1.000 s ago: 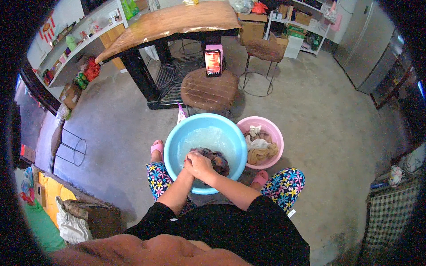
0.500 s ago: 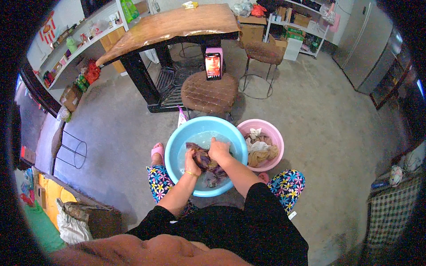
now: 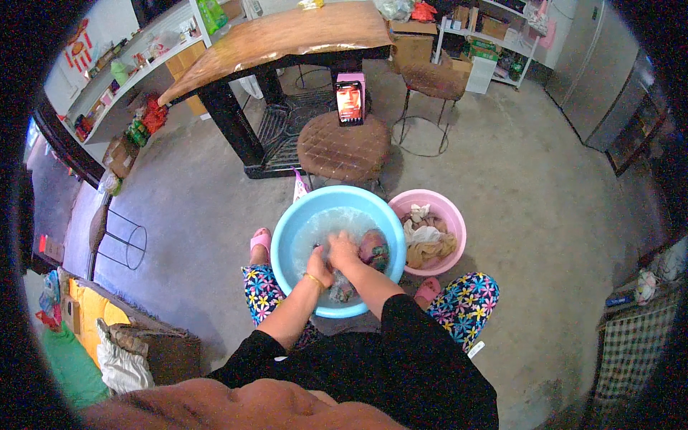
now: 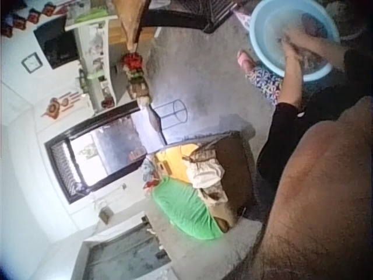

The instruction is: The person hand-washes clothes in a basin of water, wrings them out, pours laundry detergent powder from a bag into the water, and washes another garment before wringing it out.

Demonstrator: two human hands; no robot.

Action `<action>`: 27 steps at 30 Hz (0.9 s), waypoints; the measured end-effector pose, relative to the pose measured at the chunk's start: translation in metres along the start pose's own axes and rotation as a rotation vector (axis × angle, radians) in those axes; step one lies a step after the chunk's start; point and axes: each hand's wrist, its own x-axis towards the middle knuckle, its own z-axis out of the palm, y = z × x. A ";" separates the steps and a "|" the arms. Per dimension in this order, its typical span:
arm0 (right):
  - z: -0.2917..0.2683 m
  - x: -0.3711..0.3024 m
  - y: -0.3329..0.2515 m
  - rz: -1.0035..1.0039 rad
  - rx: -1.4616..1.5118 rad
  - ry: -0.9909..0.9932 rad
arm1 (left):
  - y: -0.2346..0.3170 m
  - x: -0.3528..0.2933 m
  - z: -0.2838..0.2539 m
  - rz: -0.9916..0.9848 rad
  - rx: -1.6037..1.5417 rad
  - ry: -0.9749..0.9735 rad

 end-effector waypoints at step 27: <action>-0.044 0.005 0.023 0.004 0.084 0.048 | 0.003 0.007 -0.004 0.047 -0.145 -0.234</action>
